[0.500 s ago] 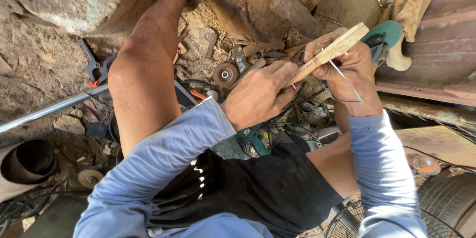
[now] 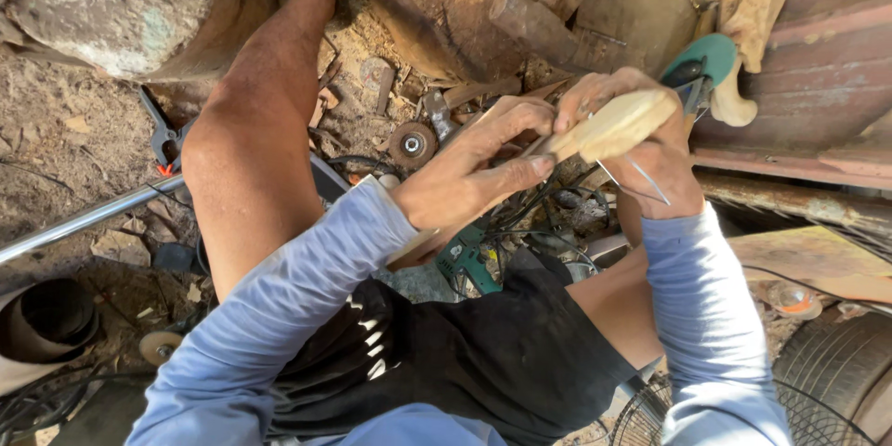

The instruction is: The person assembles a wooden piece by inserting a metal wire into a drilled hole, using pliers to bend and secure the wire, and a hammer to tap the wire flush. The person repeats this process on multiple holes in the wooden piece.

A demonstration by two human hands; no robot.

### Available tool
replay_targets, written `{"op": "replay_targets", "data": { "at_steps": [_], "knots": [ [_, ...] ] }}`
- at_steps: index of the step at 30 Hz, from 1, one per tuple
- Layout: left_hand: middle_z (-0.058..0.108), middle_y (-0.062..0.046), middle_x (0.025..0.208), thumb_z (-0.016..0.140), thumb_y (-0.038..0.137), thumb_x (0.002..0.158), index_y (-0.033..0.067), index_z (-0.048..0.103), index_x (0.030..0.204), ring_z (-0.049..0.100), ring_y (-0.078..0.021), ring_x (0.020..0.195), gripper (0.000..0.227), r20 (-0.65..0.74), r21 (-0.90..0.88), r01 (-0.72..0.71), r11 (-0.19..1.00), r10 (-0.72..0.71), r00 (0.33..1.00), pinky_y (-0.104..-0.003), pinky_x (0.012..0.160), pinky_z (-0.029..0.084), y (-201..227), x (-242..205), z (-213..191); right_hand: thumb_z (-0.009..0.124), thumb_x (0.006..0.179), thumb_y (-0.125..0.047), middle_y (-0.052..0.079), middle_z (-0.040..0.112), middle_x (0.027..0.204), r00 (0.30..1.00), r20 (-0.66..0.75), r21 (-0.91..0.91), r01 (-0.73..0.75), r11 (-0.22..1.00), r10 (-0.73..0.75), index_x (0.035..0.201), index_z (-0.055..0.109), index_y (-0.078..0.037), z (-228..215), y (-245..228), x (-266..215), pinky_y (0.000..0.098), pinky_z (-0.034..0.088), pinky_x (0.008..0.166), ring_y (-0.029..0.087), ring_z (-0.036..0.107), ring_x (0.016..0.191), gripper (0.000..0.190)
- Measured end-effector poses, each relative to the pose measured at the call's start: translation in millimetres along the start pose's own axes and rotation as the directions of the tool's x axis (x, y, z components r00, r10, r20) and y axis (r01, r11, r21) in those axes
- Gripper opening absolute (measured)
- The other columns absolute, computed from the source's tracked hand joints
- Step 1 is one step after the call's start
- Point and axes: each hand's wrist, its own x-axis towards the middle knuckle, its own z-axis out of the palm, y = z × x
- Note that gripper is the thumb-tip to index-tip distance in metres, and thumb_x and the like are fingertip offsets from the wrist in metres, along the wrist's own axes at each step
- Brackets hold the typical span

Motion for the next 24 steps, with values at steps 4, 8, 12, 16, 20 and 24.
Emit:
{"op": "replay_targets", "data": {
  "at_steps": [4, 8, 12, 16, 20, 24],
  "knots": [
    [0.063, -0.009, 0.137, 0.066, 0.025, 0.106, 0.0094, 0.052, 0.146, 0.064, -0.0252, 0.125, 0.046, -0.069, 0.151, 0.029, 0.988, -0.019, 0.997, -0.036, 0.108, 0.051, -1, -1, 9, 0.076, 0.095, -0.023, 0.016, 0.065, 0.122, 0.991, 0.014, -0.356, 0.126, 0.926, -0.129, 0.123, 0.064, 0.0, 4, -13, 0, 0.0375, 0.059, 0.1, 0.022, 0.068, 0.114, 0.039],
    [0.055, -0.012, 0.14, 0.068, 0.022, 0.107, 0.0151, 0.047, 0.156, 0.055, -0.0255, 0.127, 0.054, -0.096, 0.399, -0.113, 0.91, 0.164, 0.982, -0.038, 0.108, 0.05, 1, -2, 8, 0.074, 0.1, -0.014, 0.016, 0.065, 0.126, 0.971, -0.202, -0.432, 0.027, 0.902, -0.126, 0.128, 0.06, 0.007, -9, -28, -13, 0.0323, 0.056, 0.101, 0.021, 0.067, 0.113, 0.037],
    [0.053, -0.011, 0.132, 0.067, 0.018, 0.107, 0.0176, 0.047, 0.158, 0.055, -0.0248, 0.123, 0.055, -0.102, 0.389, -0.105, 0.915, 0.156, 0.983, -0.038, 0.105, 0.051, 4, -4, 0, 0.072, 0.102, -0.016, 0.009, 0.07, 0.112, 0.954, -0.267, -0.177, 0.089, 0.98, -0.135, 0.12, 0.068, 0.006, -14, -29, -27, 0.0292, 0.058, 0.101, 0.016, 0.07, 0.101, 0.029],
    [0.052, -0.011, 0.13, 0.067, 0.016, 0.107, 0.0164, 0.046, 0.158, 0.057, -0.0251, 0.122, 0.055, -0.096, 0.311, -0.074, 0.948, 0.108, 0.99, -0.038, 0.105, 0.051, 3, -1, 2, 0.076, 0.105, -0.013, 0.009, 0.073, 0.106, 0.975, -0.183, -0.369, 0.05, 0.928, -0.126, 0.128, 0.065, 0.005, -13, -20, -35, 0.0242, 0.054, 0.076, 0.012, 0.066, 0.083, 0.031],
    [0.052, -0.011, 0.14, 0.063, 0.013, 0.11, 0.0162, 0.042, 0.157, 0.059, -0.0251, 0.127, 0.051, -0.094, 0.242, -0.112, 0.964, 0.138, 0.986, -0.036, 0.106, 0.053, 0, -1, 4, 0.078, 0.098, -0.011, 0.008, 0.074, 0.099, 0.958, -0.27, -0.327, 0.0, 0.945, -0.093, 0.124, 0.07, 0.003, -11, -12, -33, 0.0184, 0.046, 0.067, 0.007, 0.06, 0.072, 0.03],
    [0.051, -0.011, 0.144, 0.056, 0.01, 0.111, 0.0143, 0.034, 0.16, 0.057, -0.0262, 0.13, 0.054, -0.074, 0.22, -0.135, 0.966, 0.154, 0.985, -0.036, 0.11, 0.051, -2, -1, 6, 0.076, 0.104, -0.008, 0.009, 0.074, 0.108, 0.96, -0.232, -0.443, 0.04, 0.896, -0.157, 0.121, 0.07, 0.005, -3, -14, -25, 0.0218, 0.052, 0.085, 0.011, 0.066, 0.091, 0.022]
  ]
}}
